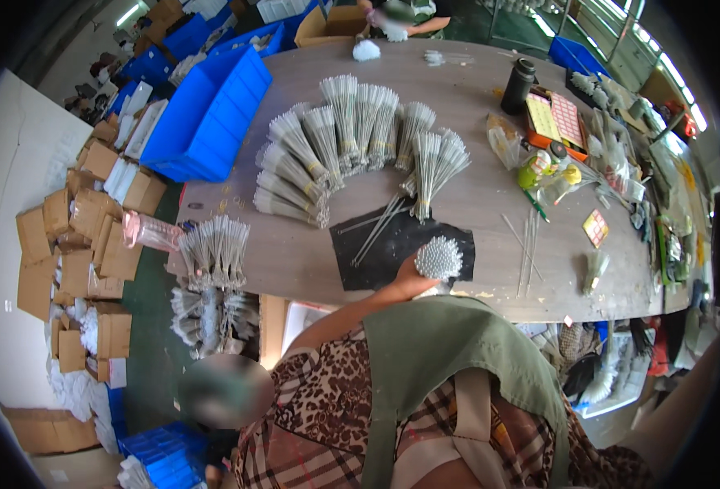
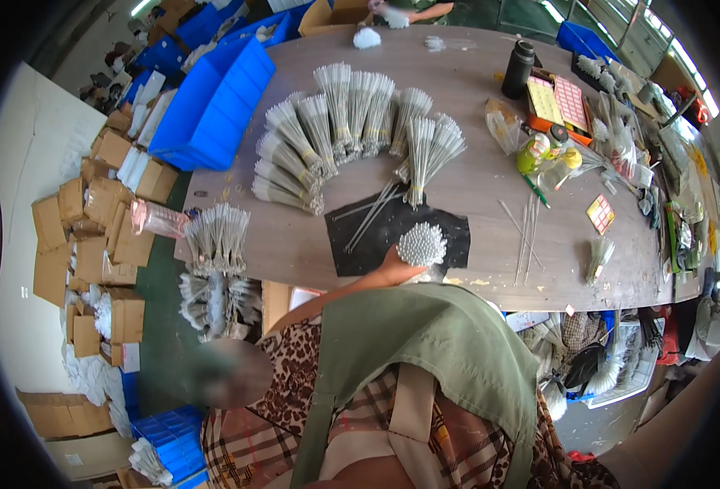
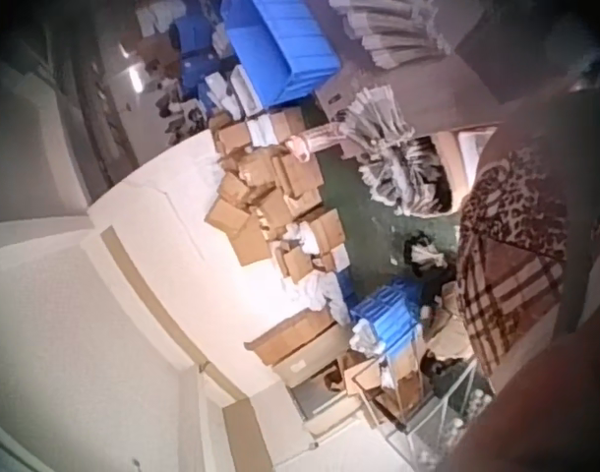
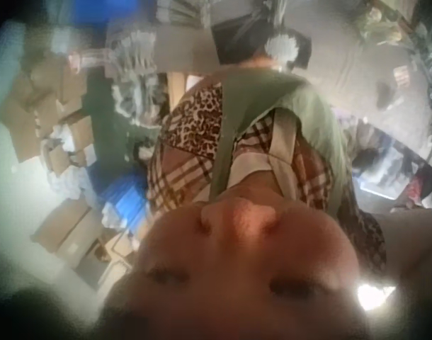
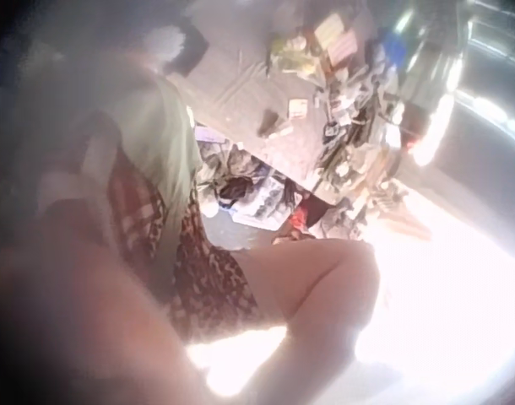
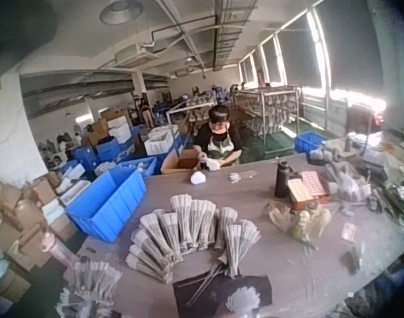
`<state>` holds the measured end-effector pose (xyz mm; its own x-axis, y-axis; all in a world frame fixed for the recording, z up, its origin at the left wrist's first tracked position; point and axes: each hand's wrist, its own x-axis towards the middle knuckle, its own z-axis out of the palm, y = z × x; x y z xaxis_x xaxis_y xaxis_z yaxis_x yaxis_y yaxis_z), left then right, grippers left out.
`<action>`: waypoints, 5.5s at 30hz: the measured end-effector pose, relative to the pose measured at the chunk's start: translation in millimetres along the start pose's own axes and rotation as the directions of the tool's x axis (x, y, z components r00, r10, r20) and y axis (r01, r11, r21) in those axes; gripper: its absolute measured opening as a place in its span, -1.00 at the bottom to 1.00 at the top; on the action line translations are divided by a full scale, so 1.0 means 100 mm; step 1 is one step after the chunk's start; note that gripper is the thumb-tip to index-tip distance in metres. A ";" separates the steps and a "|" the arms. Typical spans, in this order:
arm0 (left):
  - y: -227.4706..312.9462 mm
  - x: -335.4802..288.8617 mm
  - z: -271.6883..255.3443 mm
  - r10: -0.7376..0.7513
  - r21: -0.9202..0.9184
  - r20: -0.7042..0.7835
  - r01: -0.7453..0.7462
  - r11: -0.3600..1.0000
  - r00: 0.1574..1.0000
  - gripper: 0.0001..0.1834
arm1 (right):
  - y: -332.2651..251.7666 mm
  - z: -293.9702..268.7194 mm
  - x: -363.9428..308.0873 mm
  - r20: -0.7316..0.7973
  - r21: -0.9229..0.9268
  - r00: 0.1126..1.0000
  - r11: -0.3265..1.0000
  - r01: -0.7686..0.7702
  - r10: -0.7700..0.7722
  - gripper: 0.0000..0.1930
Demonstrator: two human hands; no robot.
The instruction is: The person trims the ends of bundles of wire brushes using shears. They hold a bundle in one hand and use the shears in the other to cut the tips, then place the finished bundles on the table. The process is repeated for multiple bundles throughout the video.
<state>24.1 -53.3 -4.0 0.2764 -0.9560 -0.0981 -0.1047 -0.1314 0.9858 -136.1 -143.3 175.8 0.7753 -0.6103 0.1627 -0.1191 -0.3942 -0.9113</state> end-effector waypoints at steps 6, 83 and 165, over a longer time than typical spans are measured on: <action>0.31 -0.08 -0.04 -0.012 0.179 -0.021 0.015 0.984 1.000 -0.48 | -0.05 -0.01 0.10 -0.026 0.057 0.999 0.997 0.044 -0.043 -0.57; 1.56 -0.10 -0.48 0.103 0.357 -0.365 0.037 0.933 0.925 -0.44 | -0.01 0.06 0.53 0.021 0.437 0.999 0.898 -0.041 0.035 -0.54; 1.70 -0.15 -0.84 0.746 0.876 -0.266 -0.170 0.451 0.610 -0.60 | -0.25 -0.32 0.09 0.548 0.118 0.813 0.944 -0.308 0.196 -0.57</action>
<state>82.3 -38.9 176.4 0.3443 -0.6117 0.7122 -0.9313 -0.1264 0.3417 -146.3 -161.4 212.1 0.9469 -0.1976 -0.2538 -0.2776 -0.1032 -0.9551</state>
